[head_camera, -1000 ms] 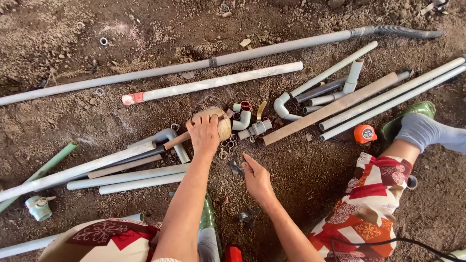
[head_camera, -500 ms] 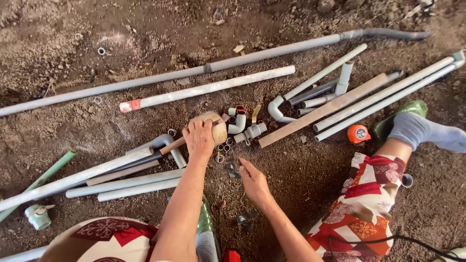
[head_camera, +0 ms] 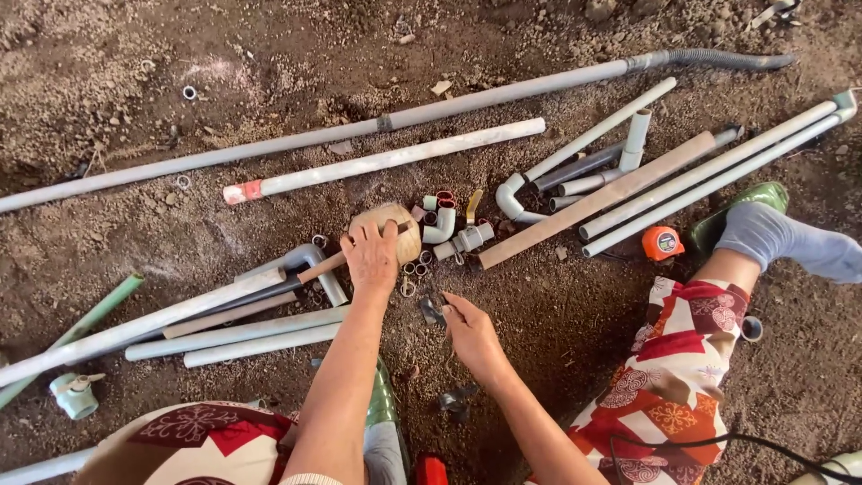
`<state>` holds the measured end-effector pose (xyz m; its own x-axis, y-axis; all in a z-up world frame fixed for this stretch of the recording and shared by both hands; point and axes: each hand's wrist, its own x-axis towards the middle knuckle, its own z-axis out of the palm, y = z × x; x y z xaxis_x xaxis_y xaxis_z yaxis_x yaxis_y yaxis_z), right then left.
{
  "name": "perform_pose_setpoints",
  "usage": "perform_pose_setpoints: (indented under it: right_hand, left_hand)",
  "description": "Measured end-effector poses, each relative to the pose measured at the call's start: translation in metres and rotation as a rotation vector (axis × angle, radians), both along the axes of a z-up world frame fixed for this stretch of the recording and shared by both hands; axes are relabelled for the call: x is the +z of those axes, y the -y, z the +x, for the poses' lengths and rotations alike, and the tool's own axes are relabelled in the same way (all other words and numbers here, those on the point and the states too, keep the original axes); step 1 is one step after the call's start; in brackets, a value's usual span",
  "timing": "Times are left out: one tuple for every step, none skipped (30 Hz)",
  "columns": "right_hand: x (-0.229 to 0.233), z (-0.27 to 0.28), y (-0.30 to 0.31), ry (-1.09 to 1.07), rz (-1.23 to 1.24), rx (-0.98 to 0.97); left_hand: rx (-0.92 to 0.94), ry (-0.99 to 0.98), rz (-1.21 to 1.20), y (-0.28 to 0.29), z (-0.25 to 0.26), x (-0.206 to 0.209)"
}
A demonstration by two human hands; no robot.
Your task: The person sits on the ground and uses a hacksaw blade to cut a PVC pipe among various plumbing supplies.
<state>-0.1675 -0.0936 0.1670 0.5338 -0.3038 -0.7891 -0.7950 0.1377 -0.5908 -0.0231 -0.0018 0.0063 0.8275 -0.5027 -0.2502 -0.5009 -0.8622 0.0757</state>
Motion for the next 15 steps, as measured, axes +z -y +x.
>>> perform_pose_setpoints:
  right_hand:
    - [0.003, -0.002, 0.000, -0.003, 0.001, 0.005]
    - [0.006, -0.002, 0.001, 0.009, -0.010, 0.049]
    - [0.010, -0.002, 0.002, 0.022, -0.021, 0.093]
    - [0.017, -0.002, 0.004, 0.021, -0.018, 0.094]
    - [0.024, -0.001, 0.005, 0.022, -0.018, 0.092]
    - [0.030, 0.002, 0.007, 0.030, -0.019, 0.091]
    - [0.025, 0.005, 0.005, 0.036, -0.018, 0.094]
    - [0.020, 0.005, 0.002, -0.003, 0.042, -0.058]
    - [0.015, 0.004, -0.001, -0.044, 0.102, -0.209]
    - [0.018, 0.006, -0.002, -0.050, 0.105, -0.206]
    - [0.021, 0.008, -0.003, -0.003, 0.165, -0.270]
    - [0.025, 0.009, -0.004, 0.047, 0.222, -0.333]
    - [0.020, 0.009, -0.001, 0.042, 0.222, -0.328]
    - [0.015, 0.011, 0.001, 0.096, 0.089, -0.220]
    - [0.011, 0.014, 0.004, 0.149, -0.044, -0.111]
  left_hand:
    - [0.005, -0.003, 0.001, -0.002, -0.001, -0.005]
    - [0.000, -0.005, -0.001, -0.003, -0.001, -0.009]
    - [-0.004, -0.008, -0.003, -0.004, 0.000, -0.014]
    - [-0.003, -0.009, 0.000, -0.004, -0.001, -0.014]
    - [-0.008, -0.024, 0.002, -0.005, -0.002, -0.015]
    - [-0.011, -0.033, 0.004, -0.005, 0.002, -0.015]
    - [-0.009, -0.028, 0.005, -0.004, 0.005, -0.015]
    - [-0.008, -0.036, -0.005, -0.004, 0.003, -0.017]
    - [-0.007, -0.045, -0.016, -0.005, 0.002, -0.018]
    - [-0.003, -0.050, -0.012, -0.003, 0.003, -0.012]
    - [-0.006, -0.106, 0.049, -0.002, 0.004, -0.005]
    - [-0.008, -0.159, 0.106, 0.001, 0.005, 0.002]
    - [-0.002, -0.164, 0.107, 0.000, 0.003, 0.004]
    - [-0.001, -0.172, 0.093, 0.001, 0.005, 0.006]
    - [0.001, -0.181, 0.079, 0.003, 0.007, 0.009]
